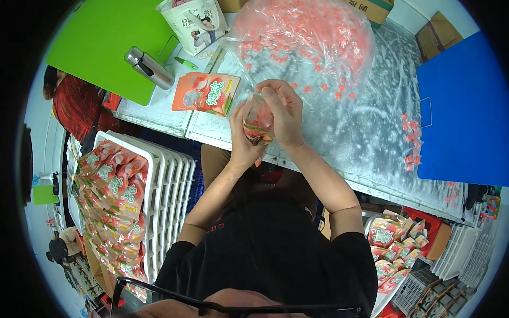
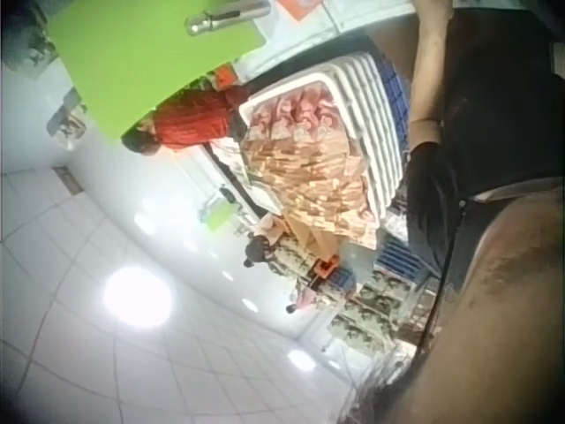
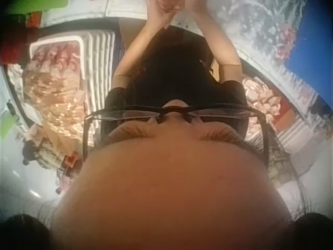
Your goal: Filling small plastic bags with pink candies and organizing them on trays at a factory workstation.
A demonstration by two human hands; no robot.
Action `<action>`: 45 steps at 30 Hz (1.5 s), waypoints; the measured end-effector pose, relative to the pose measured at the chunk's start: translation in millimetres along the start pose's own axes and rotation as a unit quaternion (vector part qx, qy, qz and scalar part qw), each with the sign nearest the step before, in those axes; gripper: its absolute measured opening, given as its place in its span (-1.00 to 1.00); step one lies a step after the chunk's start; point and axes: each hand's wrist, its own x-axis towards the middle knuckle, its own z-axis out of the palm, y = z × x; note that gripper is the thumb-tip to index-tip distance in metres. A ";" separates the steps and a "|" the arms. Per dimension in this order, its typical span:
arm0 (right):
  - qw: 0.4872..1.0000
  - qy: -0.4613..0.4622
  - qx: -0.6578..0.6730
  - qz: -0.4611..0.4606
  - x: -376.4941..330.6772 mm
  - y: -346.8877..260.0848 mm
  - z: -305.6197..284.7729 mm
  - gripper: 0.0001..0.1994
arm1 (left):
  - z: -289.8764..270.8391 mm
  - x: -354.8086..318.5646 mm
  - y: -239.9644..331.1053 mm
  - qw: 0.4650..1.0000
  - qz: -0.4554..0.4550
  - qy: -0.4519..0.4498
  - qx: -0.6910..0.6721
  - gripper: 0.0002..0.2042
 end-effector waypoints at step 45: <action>0.737 -0.500 -0.442 0.107 -17.0 -55.9 7.9 -0.83 | -69.2 -47.3 4.4 0.840 -0.303 -0.250 -0.374 -0.78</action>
